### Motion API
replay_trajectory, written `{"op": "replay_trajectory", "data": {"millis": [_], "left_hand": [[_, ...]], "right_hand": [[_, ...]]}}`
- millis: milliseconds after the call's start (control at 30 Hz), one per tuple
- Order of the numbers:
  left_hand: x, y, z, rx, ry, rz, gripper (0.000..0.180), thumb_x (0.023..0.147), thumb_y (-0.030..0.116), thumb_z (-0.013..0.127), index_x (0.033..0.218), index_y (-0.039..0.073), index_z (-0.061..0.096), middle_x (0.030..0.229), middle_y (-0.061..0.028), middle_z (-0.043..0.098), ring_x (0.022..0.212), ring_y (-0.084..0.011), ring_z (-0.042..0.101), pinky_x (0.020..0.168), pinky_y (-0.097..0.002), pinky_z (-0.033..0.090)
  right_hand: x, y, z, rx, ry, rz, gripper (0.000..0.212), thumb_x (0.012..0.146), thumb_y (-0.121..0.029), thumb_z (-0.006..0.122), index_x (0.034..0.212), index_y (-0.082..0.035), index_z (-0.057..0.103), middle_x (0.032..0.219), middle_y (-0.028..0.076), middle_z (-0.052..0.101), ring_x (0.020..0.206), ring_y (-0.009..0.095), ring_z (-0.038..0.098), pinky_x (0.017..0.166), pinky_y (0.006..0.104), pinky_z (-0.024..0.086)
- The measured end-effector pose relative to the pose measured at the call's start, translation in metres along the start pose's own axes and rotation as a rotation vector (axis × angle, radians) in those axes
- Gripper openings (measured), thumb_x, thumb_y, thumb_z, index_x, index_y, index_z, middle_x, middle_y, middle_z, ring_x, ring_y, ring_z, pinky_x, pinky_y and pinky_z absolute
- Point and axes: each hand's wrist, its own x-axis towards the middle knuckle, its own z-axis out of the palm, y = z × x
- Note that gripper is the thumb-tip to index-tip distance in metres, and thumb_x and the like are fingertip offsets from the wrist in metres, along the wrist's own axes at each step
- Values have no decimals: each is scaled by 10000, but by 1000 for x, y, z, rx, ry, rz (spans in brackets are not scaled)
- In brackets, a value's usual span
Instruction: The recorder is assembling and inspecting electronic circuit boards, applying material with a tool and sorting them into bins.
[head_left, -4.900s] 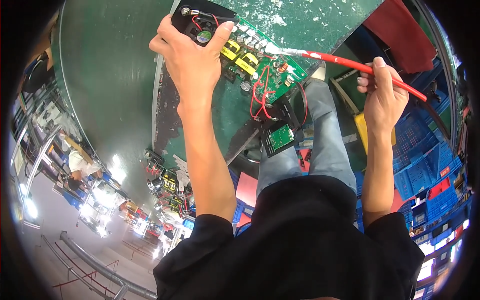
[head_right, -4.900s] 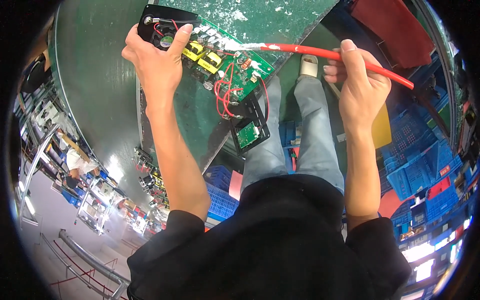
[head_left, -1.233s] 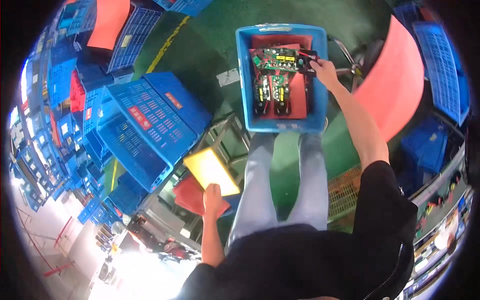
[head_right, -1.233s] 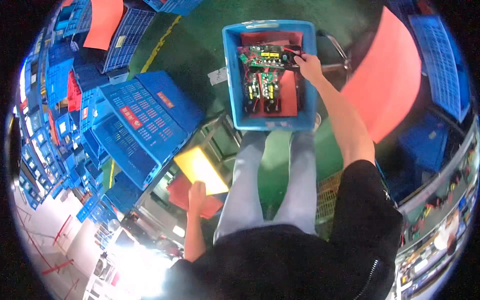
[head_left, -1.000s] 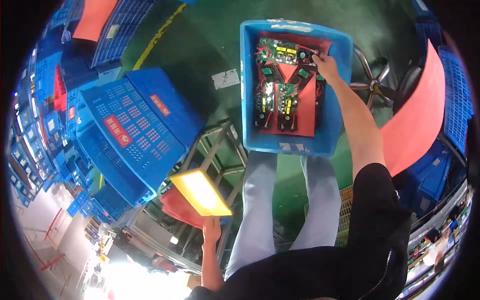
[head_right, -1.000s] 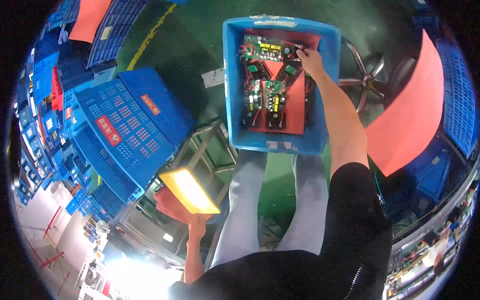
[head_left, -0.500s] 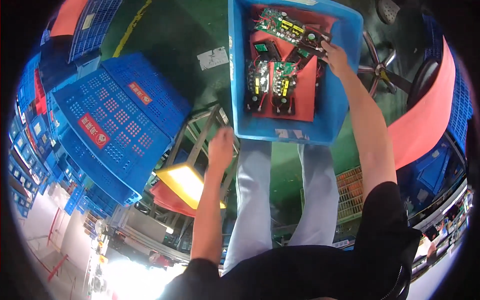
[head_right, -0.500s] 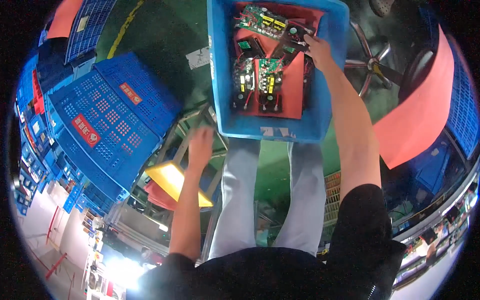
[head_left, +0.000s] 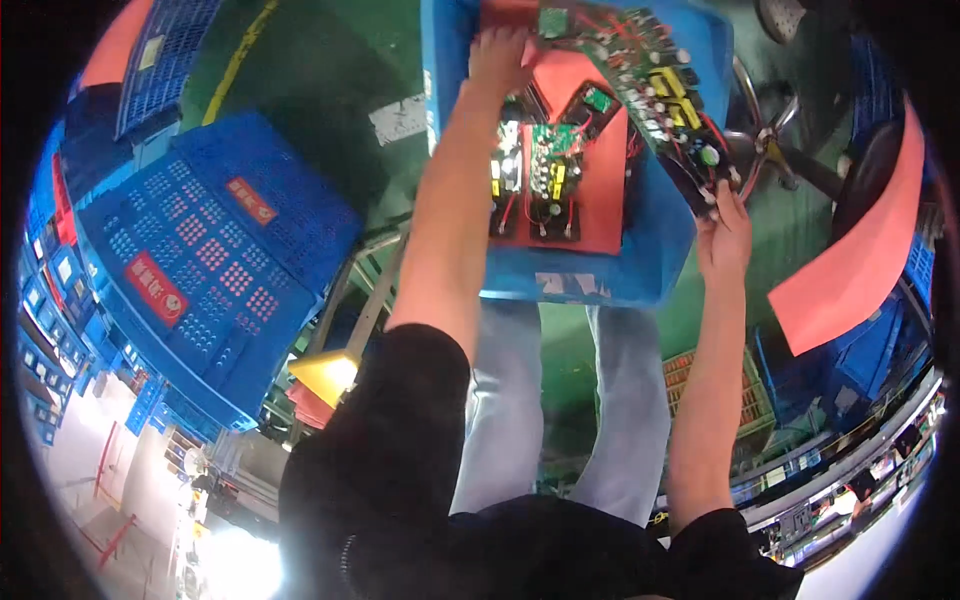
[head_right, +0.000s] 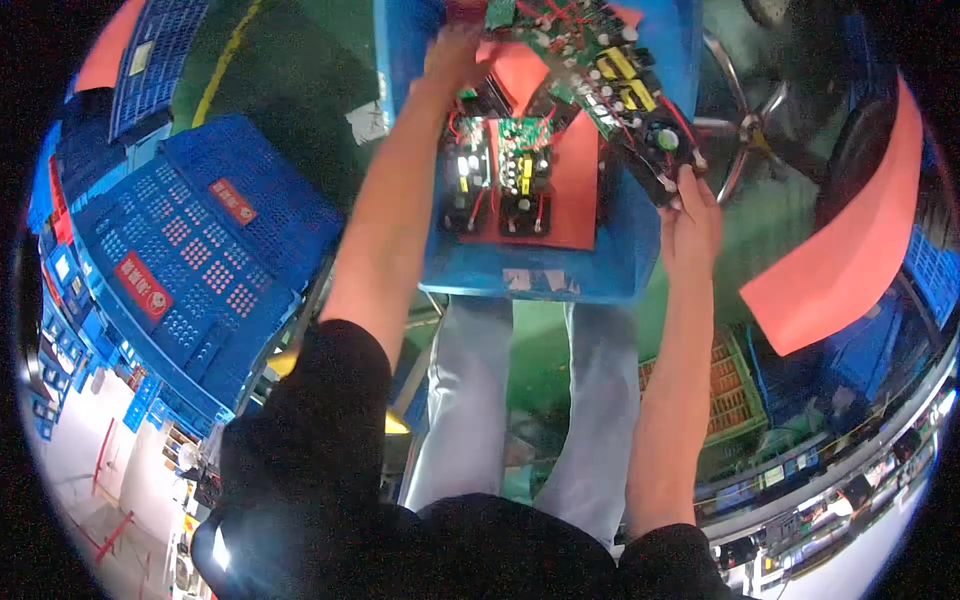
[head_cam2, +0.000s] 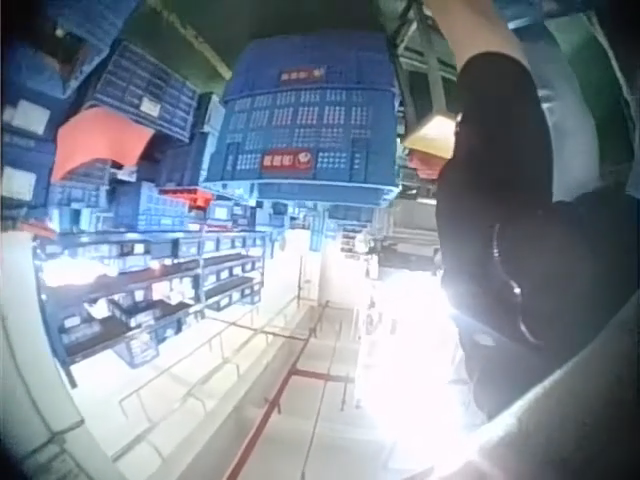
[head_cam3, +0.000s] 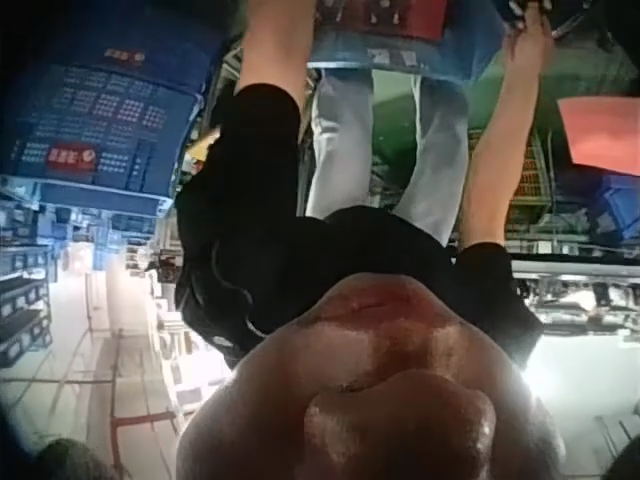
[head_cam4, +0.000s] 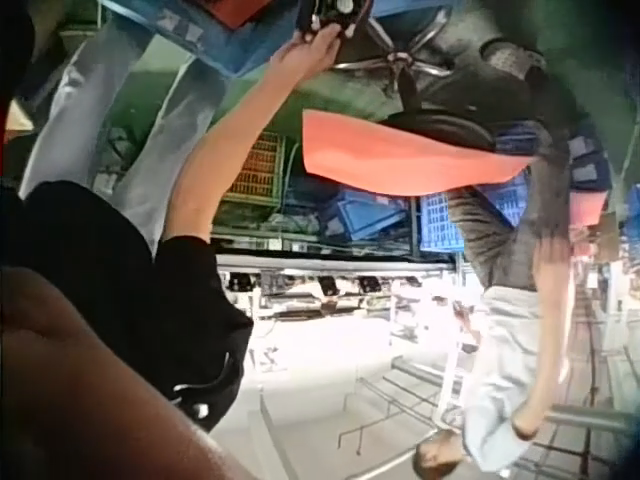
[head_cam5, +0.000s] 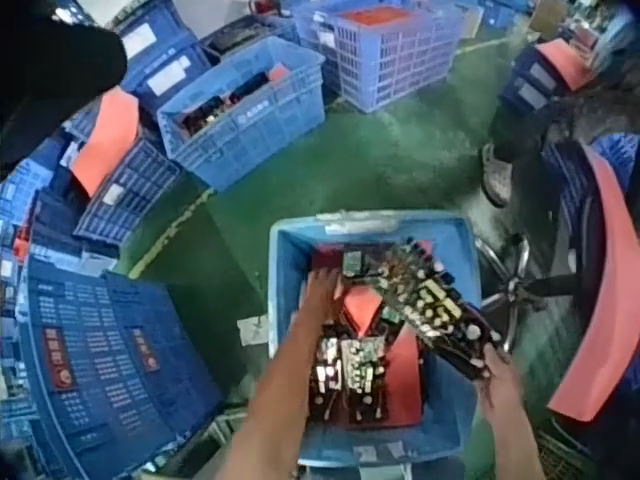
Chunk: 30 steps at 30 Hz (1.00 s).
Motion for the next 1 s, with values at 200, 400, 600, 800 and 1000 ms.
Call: {"op": "replay_trajectory", "data": {"millis": [200, 400, 600, 800, 1000], "left_hand": [[49, -14, -4, -294, -85, 160, 153, 697, 211, 683, 779, 82, 669, 802, -161, 645, 796, -348, 622, 685, -441, 496], [62, -2, -31, -299, -75, 215, 131, 719, 195, 657, 759, 70, 659, 803, -138, 654, 788, -337, 622, 697, -442, 496], [44, 20, -40, -140, -53, 113, 439, 762, 192, 638, 1135, 6, 498, 1111, -202, 518, 1019, -388, 492, 855, -470, 419], [-18, 30, -8, -158, 43, 188, 352, 746, 262, 634, 1052, 100, 573, 1084, -110, 552, 1020, -337, 536, 868, -432, 452], [-45, 44, -4, -139, -7, 76, 348, 749, 232, 621, 1060, 90, 550, 1086, -113, 536, 1047, -316, 521, 930, -458, 394]], "right_hand": [[-38, 18, -14, 97, 205, -58, 117, 933, -161, 556, 949, -45, 567, 740, -33, 529, 598, 42, 457, 635, 249, 477], [-53, 28, -18, 116, 249, -40, 148, 937, -174, 552, 953, -27, 572, 737, -29, 520, 616, 59, 464, 662, 238, 455], [-60, 24, -28, 34, 254, -66, 141, 922, -152, 575, 970, -20, 578, 772, -27, 559, 633, 49, 462, 640, 215, 421], [-59, -12, -4, -97, 271, -149, 125, 916, -131, 581, 980, -24, 581, 801, -17, 584, 636, 38, 467, 608, 203, 401], [-58, -45, 29, -108, 228, -215, 112, 924, -129, 568, 979, -34, 589, 778, -40, 558, 622, 31, 459, 598, 203, 392]]}}
